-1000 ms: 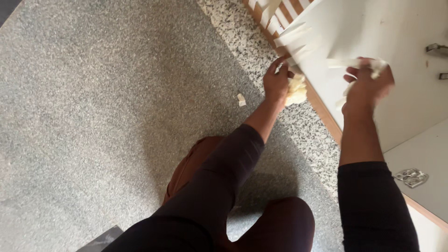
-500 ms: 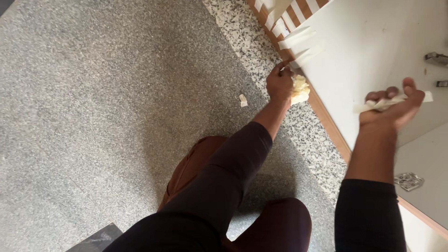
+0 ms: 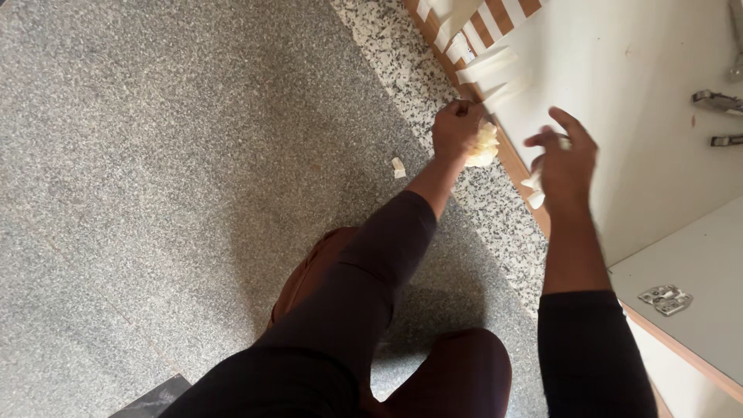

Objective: The person peels off adhesive tape from the edges of a wooden cabinet frame and uses a cloth to wipe residue from the frame and interior corners.

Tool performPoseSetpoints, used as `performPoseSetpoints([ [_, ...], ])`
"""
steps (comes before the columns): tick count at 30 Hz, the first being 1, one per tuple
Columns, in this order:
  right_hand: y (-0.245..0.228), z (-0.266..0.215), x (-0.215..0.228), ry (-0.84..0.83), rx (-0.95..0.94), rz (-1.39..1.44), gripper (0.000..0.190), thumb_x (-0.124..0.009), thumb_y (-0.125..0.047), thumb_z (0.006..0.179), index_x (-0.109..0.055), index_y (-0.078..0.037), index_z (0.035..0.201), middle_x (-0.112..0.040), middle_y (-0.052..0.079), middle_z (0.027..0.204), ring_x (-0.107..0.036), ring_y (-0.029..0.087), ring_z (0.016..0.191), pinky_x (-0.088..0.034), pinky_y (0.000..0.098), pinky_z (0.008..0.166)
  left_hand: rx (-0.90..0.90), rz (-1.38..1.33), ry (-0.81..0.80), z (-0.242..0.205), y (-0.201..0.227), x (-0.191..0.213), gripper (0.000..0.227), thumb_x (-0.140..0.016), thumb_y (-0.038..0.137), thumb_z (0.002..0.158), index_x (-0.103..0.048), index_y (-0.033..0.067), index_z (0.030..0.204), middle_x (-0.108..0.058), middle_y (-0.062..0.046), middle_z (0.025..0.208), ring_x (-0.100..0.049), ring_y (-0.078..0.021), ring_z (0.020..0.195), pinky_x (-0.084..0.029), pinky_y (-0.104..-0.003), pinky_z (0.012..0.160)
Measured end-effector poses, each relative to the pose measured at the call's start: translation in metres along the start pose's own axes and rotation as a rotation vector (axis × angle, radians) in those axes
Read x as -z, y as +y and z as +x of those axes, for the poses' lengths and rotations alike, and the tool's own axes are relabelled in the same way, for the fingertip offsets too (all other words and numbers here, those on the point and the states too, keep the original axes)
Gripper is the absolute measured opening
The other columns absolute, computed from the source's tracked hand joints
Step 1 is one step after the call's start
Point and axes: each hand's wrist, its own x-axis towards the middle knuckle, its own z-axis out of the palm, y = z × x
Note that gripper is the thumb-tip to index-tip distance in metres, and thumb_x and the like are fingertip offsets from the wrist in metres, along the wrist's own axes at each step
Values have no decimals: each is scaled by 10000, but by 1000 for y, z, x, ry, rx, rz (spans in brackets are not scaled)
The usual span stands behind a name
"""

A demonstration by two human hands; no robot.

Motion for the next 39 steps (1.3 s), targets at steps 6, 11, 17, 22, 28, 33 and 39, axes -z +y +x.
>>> performPoseSetpoints([
  [6, -10, 13, -34, -17, 770, -709, 548, -815, -161, 805, -690, -51, 1326, -747, 175, 1018, -720, 263, 866, -574, 393, 792, -173, -13, -423, -29, 28, 43, 200, -645, 203, 997, -726, 24, 1035, -759, -83, 951, -720, -139, 747, -629, -295, 637],
  [11, 17, 69, -34, 172, 424, -240, 237, -571, 44, 1018, -722, -27, 1186, -766, 71, 1035, -754, 157, 911, -598, 274, 786, -110, -108, -116, -7, 27, 40, 210, -635, 154, 996, -733, 44, 1146, -741, -65, 936, -692, -122, 756, -610, -275, 628],
  [17, 22, 79, -7, 379, 97, 184, 186, -523, -31, 1066, -709, -22, 1067, -748, 72, 935, -724, 97, 759, -515, 237, 503, -8, -291, 121, 45, 4, 16, 279, -612, 137, 992, -700, 97, 1253, -726, -91, 847, -647, -120, 675, -515, -272, 555],
  [22, 23, 81, 18, 667, -46, 417, 166, -579, -120, 1026, -699, -9, 1057, -756, 77, 859, -622, 123, 604, -461, 235, 450, 71, -351, 167, 57, -7, 3, 263, -573, 123, 1022, -711, 51, 1234, -700, -82, 830, -601, -115, 610, -470, -285, 496],
  [28, 18, 52, 48, 476, 90, 566, 178, -600, -150, 1150, -579, -6, 1253, -677, 94, 952, -711, 143, 781, -699, 343, 663, 9, -237, -117, 55, -39, 36, 291, -545, 150, 994, -746, 85, 1193, -710, -95, 839, -576, -176, 614, -533, -384, 503],
  [33, 22, 38, 19, 258, -2, 556, 357, -699, 96, 982, -420, 0, 1182, -677, 147, 973, -735, 246, 713, -702, 414, 690, -352, 151, 189, 64, -9, 30, 218, -668, 248, 961, -752, 100, 1098, -783, -66, 1011, -754, -198, 930, -598, -364, 865],
  [39, -13, 15, -34, -22, 13, -16, 257, -676, -50, 1102, -694, -120, 1348, -655, 168, 1034, -573, 191, 740, -484, 384, 606, -188, 322, -51, 44, 39, 47, 204, -638, 271, 961, -738, 106, 1028, -777, -45, 947, -753, -187, 846, -602, -320, 777],
])
